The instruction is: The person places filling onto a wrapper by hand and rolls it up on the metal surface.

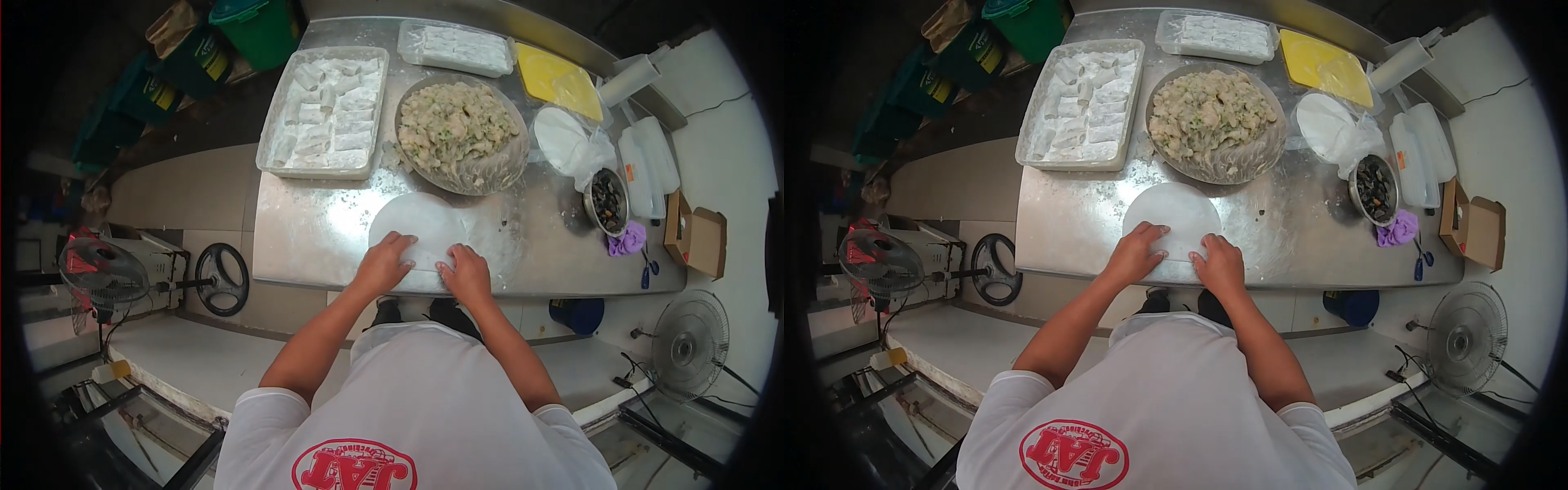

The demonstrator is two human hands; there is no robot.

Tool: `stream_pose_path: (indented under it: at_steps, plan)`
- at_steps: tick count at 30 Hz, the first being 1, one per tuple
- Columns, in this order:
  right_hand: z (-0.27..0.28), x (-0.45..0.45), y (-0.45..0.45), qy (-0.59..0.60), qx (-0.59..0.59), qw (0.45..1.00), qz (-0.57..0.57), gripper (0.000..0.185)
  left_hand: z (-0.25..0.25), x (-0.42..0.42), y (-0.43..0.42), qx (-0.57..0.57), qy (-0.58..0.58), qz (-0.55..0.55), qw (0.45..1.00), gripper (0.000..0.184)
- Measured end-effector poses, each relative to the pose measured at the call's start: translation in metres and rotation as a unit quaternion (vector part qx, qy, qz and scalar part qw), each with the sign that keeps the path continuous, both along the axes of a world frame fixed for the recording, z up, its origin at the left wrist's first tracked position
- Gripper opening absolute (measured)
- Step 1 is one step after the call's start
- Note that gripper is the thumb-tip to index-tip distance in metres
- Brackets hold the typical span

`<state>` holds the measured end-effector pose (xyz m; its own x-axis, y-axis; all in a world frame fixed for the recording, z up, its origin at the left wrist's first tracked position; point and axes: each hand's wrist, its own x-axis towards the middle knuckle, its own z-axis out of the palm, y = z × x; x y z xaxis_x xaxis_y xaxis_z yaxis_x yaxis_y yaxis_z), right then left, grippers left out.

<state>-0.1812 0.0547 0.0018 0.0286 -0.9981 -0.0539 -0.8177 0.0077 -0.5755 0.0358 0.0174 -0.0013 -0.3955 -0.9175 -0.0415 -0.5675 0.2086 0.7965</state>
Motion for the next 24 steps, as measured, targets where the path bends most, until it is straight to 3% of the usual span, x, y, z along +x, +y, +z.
stream_pose_path:
  at_steps: [2, 4, 7, 9, 13, 16, 17, 19, 24]
  plan:
    - [-0.002, 0.002, -0.001, 0.013, -0.011, 1.000, 0.005, 0.028, 0.000, -0.001, 0.002, -0.011, 0.001, 0.010, 1.000, 0.038]
    - [-0.001, 0.000, -0.002, 0.029, -0.023, 0.999, 0.013, 0.028, 0.005, -0.005, 0.003, -0.194, -0.095, -0.020, 0.976, 0.024]
    - [0.008, -0.005, -0.014, 0.025, 0.008, 0.999, 0.048, 0.031, 0.009, -0.014, 0.013, -0.198, -0.195, -0.080, 0.957, 0.010]
    - [0.018, -0.010, -0.037, -0.023, -0.137, 0.985, 0.098, 0.038, 0.010, -0.022, 0.020, -0.171, -0.228, -0.071, 0.956, 0.007]
    - [0.064, 0.009, -0.113, 0.085, -0.201, 0.965, 0.145, 0.062, 0.017, -0.033, 0.025, -0.181, -0.296, -0.064, 0.936, 0.004]
    - [0.054, 0.023, -0.166, 0.158, -0.111, 0.964, 0.180, 0.071, 0.019, -0.040, 0.024, -0.115, -0.305, -0.071, 0.943, 0.006]
    - [0.051, 0.025, -0.176, 0.157, -0.112, 0.964, 0.185, 0.071, 0.020, -0.043, 0.025, -0.114, -0.306, -0.067, 0.943, 0.006]
    - [0.048, 0.027, -0.188, 0.136, -0.008, 0.974, 0.181, 0.065, 0.020, -0.048, 0.025, -0.025, -0.275, -0.050, 0.960, 0.012]
    - [0.034, 0.023, -0.177, 0.072, -0.049, 0.986, 0.142, 0.050, -0.003, -0.052, 0.031, -0.060, -0.165, 0.007, 0.984, 0.013]
